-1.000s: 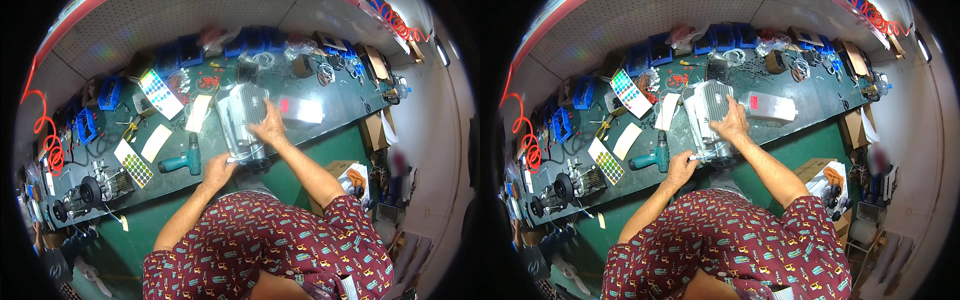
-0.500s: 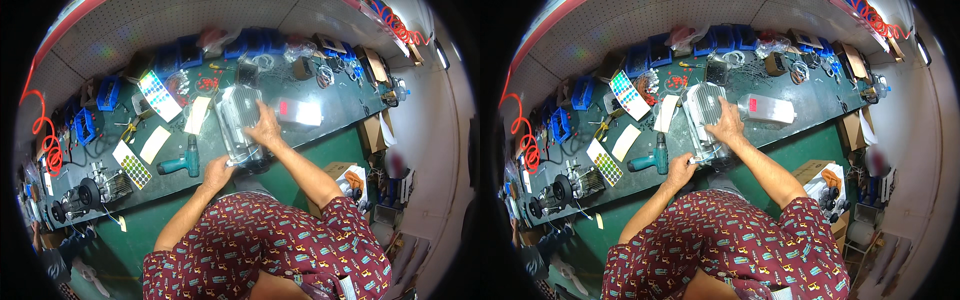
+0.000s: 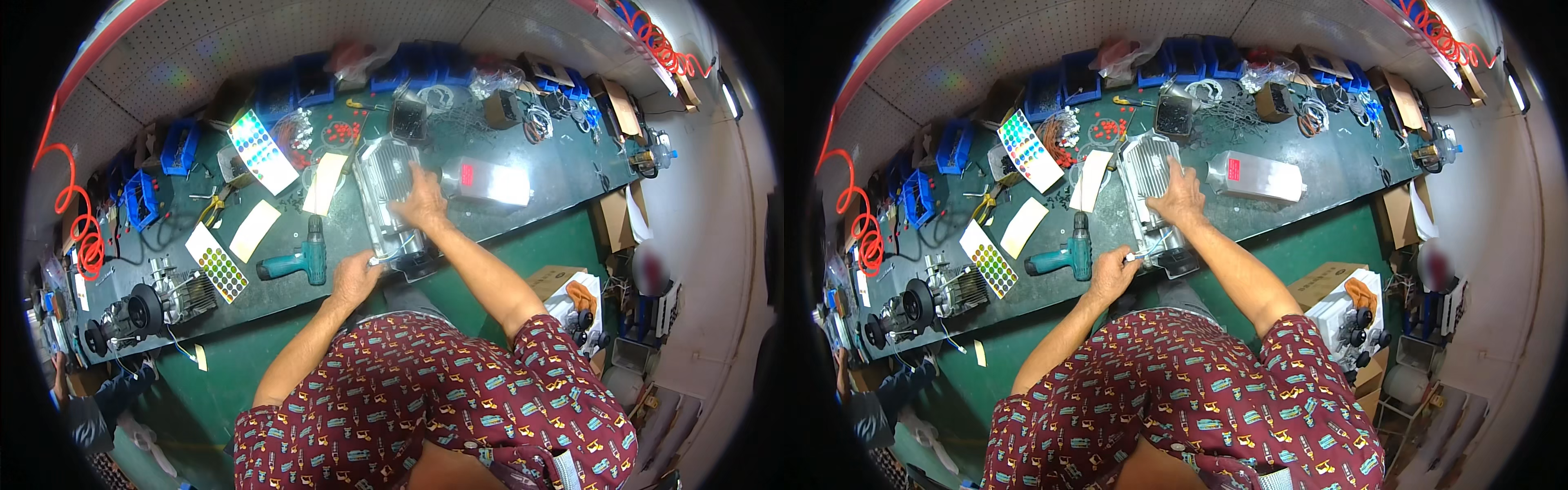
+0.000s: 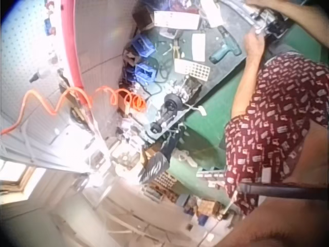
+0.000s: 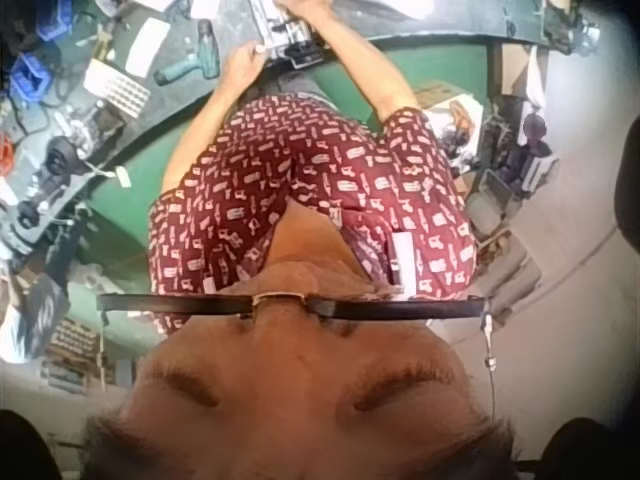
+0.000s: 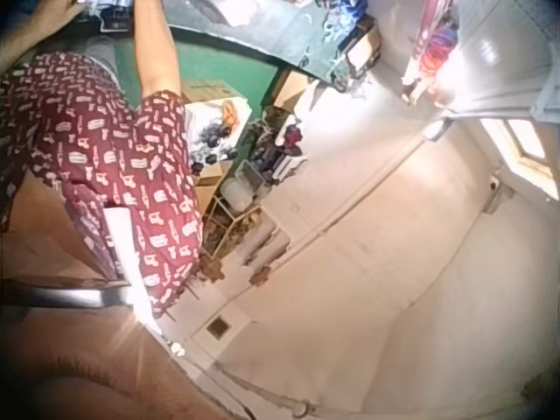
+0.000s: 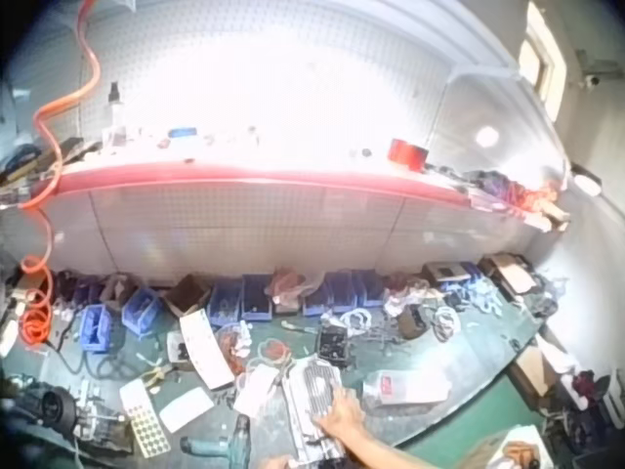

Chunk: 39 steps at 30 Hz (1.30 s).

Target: The person unpacks a white plastic housing and a metal heatsink from packaging. They apply a sticker to the housing, then use a cordless drill to fasten the heatsink to the housing. The person also handles a small black component and a plastic bag of parts.

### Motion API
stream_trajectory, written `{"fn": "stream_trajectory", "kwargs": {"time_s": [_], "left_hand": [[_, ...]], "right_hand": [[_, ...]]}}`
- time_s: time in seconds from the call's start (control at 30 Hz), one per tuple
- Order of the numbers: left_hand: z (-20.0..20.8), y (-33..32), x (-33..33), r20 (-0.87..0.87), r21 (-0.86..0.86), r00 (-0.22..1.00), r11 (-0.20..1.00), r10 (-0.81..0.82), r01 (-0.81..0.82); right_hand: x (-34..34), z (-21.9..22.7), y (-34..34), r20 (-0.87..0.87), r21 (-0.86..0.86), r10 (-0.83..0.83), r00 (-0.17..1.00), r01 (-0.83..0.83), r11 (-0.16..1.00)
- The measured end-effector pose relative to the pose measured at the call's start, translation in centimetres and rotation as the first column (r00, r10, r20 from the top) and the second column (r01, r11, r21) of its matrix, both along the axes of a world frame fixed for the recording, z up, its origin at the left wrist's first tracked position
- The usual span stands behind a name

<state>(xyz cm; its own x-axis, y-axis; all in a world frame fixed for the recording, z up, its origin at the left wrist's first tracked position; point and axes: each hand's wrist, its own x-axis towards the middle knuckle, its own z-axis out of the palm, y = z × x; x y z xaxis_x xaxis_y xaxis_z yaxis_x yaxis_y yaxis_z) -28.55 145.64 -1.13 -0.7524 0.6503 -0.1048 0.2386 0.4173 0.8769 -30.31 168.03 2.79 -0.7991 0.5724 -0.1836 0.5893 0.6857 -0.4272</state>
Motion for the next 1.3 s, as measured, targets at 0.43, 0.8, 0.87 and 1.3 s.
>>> {"fn": "stream_trajectory", "kwargs": {"time_s": [0.43, 0.8, 0.87, 1.3], "left_hand": [[-7.4, 2.5, 2.2, 0.889, 0.040, 0.427, 0.900, 0.167, -0.434], [-7.7, 4.1, 3.1, 0.806, -0.169, 0.498, 0.931, 0.319, -0.322], [-7.5, 4.1, 3.4, 0.760, -0.182, 0.563, 0.939, 0.323, -0.293], [-3.8, 1.0, 6.5, 0.537, -0.235, 0.657, 0.842, 0.529, -0.486]], "right_hand": [[12.7, -10.5, 7.7, -0.149, -0.280, -0.239, 0.959, 0.191, 0.941], [14.3, -10.6, 5.9, 0.300, -0.838, -0.147, 0.942, 0.334, 0.431], [14.1, -10.3, 5.4, 0.299, -0.834, -0.143, 0.944, 0.331, 0.441], [-3.4, -12.4, 21.6, -0.046, 0.200, 0.335, 0.941, -0.320, 0.926]]}}
